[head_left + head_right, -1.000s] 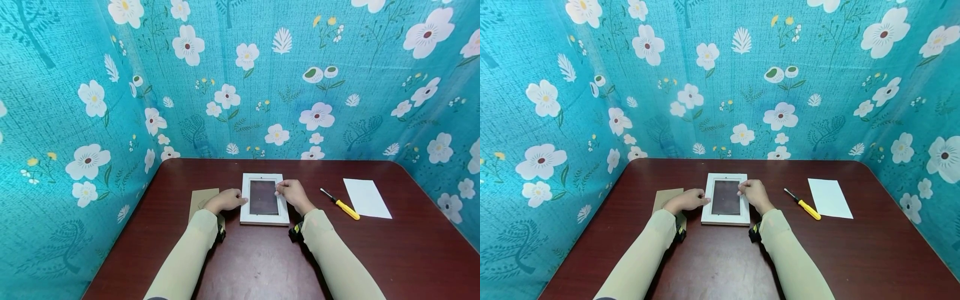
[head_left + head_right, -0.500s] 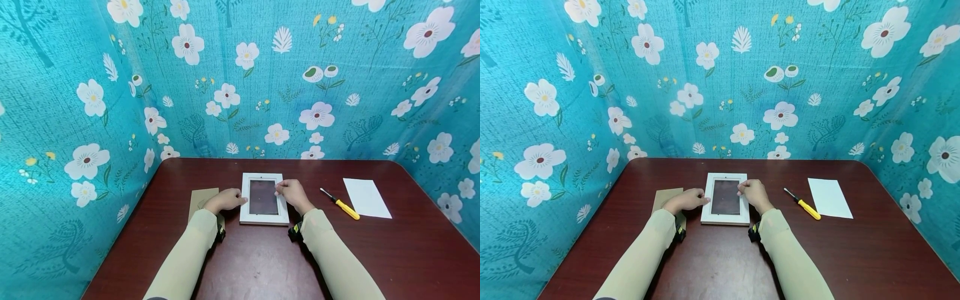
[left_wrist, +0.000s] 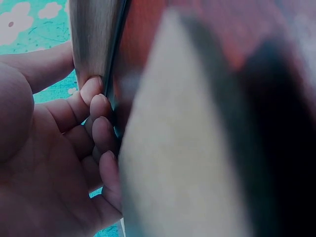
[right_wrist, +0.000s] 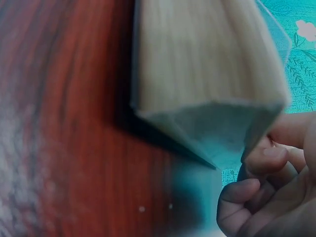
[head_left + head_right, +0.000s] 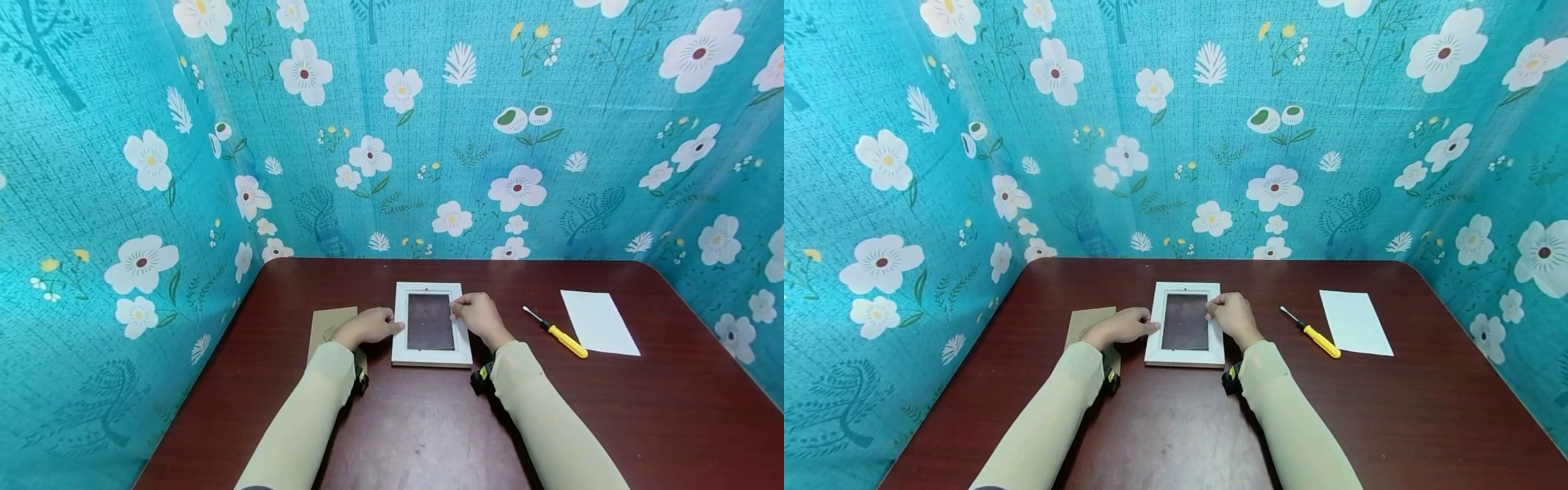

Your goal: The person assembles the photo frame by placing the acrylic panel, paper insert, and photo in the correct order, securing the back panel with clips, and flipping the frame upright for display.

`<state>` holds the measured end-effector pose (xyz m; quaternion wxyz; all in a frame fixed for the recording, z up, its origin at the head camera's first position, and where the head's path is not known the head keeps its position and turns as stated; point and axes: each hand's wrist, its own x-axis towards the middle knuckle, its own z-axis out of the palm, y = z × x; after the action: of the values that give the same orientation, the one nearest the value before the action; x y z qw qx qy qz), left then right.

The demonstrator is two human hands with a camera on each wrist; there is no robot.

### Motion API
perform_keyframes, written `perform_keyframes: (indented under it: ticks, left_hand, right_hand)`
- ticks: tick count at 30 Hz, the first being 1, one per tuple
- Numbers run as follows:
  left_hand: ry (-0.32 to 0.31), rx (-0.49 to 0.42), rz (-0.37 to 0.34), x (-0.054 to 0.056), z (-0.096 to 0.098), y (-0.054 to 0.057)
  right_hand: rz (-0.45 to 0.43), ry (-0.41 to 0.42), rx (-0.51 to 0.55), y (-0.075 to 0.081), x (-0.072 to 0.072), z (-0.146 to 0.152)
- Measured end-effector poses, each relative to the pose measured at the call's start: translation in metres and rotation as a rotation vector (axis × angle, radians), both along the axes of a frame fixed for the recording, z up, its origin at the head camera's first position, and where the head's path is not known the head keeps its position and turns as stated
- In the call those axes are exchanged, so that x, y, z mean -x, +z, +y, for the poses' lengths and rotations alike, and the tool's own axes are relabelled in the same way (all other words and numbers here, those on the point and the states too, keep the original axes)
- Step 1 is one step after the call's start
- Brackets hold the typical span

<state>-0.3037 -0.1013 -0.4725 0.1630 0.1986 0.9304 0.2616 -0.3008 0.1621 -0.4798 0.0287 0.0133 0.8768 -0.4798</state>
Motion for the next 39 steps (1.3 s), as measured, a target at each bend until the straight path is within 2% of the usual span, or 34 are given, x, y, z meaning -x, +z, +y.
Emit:
perform_keyframes:
  ticks: [11, 24, 39]
  left_hand:
    - [0.008, -0.006, -0.007, 0.0006, 0.0001, -0.0004]
    - [0.007, 0.007, -0.003, 0.0002, 0.0002, -0.0007]
    - [0.004, 0.015, 0.002, -0.0014, 0.0009, 0.0003]
  right_hand:
    - [0.023, -0.003, -0.061, 0.0013, 0.0009, -0.0015]
    - [0.085, 0.004, -0.199, 0.0051, 0.0025, -0.0018]
    - [0.052, 0.006, -0.226, 0.0030, 0.0029, -0.0021]
